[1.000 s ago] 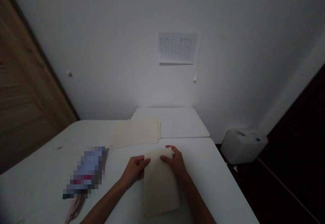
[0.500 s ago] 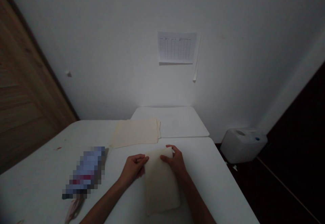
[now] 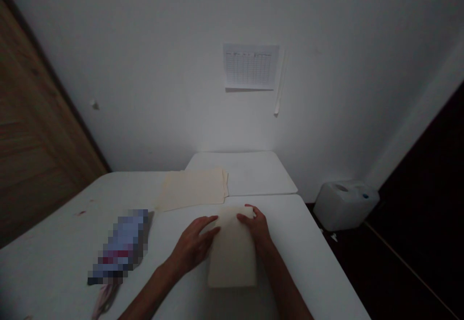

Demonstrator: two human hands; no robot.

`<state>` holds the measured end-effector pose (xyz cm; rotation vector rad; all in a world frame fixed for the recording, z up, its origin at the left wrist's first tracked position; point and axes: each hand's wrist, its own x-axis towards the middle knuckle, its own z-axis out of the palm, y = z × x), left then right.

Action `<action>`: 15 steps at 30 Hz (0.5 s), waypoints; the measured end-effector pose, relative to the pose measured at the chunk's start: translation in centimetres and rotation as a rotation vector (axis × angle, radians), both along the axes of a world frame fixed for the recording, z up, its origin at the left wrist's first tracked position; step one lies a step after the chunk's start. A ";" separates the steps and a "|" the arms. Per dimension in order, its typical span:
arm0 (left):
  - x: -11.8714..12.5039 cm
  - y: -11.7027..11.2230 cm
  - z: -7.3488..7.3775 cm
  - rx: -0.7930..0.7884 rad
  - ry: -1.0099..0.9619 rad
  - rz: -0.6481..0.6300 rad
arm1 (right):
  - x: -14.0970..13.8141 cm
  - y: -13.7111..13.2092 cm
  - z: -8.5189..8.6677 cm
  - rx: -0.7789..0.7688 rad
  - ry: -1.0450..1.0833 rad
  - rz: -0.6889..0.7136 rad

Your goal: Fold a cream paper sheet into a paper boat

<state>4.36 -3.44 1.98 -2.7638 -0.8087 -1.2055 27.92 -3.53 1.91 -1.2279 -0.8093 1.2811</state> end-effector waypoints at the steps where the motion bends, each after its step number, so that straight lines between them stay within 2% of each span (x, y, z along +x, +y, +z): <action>1: 0.1 -0.1 0.0 0.040 0.030 -0.017 | 0.1 0.0 -0.1 -0.004 0.001 -0.001; 5: 0.4 -0.4 0.1 0.090 -0.017 -0.101 | 0.2 0.2 -0.5 -0.017 -0.012 0.015; 9: 0.8 -0.7 1.0 -0.080 -0.261 -0.140 | 0.2 0.6 0.1 0.063 -0.145 -0.039; 11: 1.0 -1.0 1.9 -0.242 -0.382 -0.087 | 0.1 0.7 0.7 0.164 -0.197 -0.044; 13: 1.2 -1.3 2.8 -0.439 -0.509 0.095 | 0.1 0.4 1.4 0.251 -0.211 0.001; 15: 1.3 -1.4 3.4 -0.653 -0.591 0.186 | 0.1 0.0 1.9 0.283 -0.176 0.085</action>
